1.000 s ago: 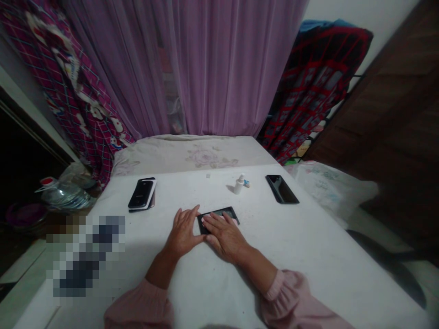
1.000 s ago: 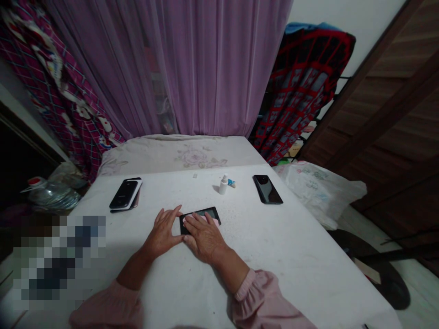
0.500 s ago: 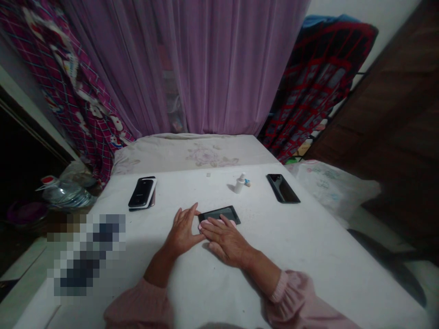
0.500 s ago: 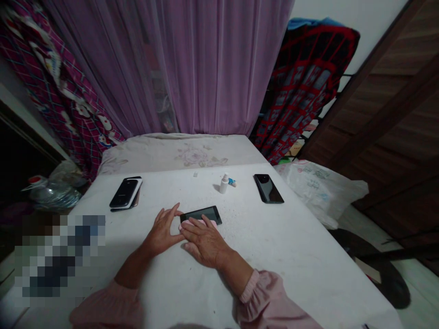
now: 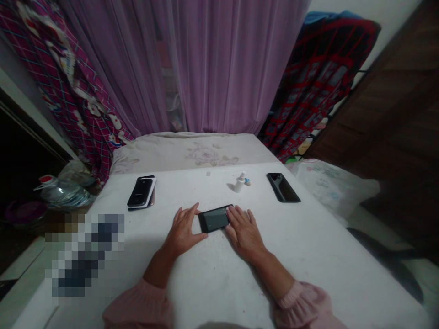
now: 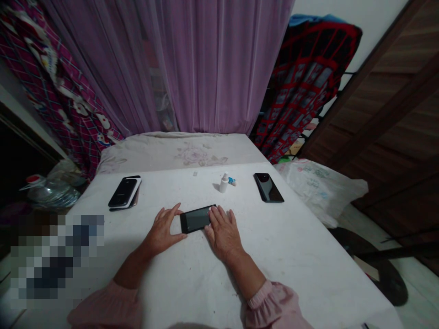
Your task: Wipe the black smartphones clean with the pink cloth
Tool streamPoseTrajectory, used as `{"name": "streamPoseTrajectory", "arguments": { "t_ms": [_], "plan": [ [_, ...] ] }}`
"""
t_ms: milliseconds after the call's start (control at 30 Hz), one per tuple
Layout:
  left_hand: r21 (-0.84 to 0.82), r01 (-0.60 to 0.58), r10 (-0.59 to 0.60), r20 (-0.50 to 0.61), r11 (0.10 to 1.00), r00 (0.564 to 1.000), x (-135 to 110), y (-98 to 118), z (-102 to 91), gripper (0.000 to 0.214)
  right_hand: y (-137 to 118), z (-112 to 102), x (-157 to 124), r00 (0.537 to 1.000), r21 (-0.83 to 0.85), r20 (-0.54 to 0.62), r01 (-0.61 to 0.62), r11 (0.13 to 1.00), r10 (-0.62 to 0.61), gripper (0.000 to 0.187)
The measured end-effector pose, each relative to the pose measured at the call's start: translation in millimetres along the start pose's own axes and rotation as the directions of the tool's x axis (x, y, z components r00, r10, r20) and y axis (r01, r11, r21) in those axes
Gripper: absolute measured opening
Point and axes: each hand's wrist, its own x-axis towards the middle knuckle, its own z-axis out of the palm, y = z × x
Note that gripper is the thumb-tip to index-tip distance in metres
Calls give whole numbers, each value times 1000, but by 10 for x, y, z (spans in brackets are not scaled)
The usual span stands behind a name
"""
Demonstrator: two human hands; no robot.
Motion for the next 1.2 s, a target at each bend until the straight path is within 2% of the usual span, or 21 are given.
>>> {"name": "streamPoseTrajectory", "arguments": {
  "t_ms": [100, 300, 467, 700, 800, 900, 1000, 1067, 1200],
  "plan": [
    [3, -7, 7, 0, 1000, 1000, 0, 2, -1, 95, -145, 28, 122, 1000, 23, 2, -1, 1000, 1, 48],
    [20, -21, 22, -16, 1000, 1000, -6, 9, 12, 91, -415, 59, 239, 987, 130, 53, 145, 981, -153, 52],
    [29, -19, 19, -28, 999, 999, -11, 16, 12, 91, -383, 43, 148, 976, 151, 60, 200, 968, -211, 52],
    [22, -10, 10, -7, 1000, 1000, -2, 19, -8, 88, -53, 8, 50, 1000, 47, 11, 6, 999, -6, 47],
    [52, -19, 19, 3, 998, 1000, -7, -2, -4, 83, 111, 56, 32, 997, 102, -63, -47, 994, 54, 47],
    [88, -45, 45, 3, 995, 999, -20, -26, 7, 78, 270, 101, 17, 974, 204, -181, -96, 974, 134, 48],
    [119, -67, 69, -18, 991, 997, -34, -30, 17, 77, 351, 90, -7, 928, 252, -278, -178, 951, 247, 49],
    [130, -73, 77, -28, 989, 997, -38, -17, 17, 76, 335, 52, -32, 920, 249, -292, -190, 950, 260, 48],
    [132, -72, 77, -36, 989, 996, -37, 24, -4, 66, 233, -22, -72, 964, 200, -214, -112, 973, 155, 42]
  ]
}}
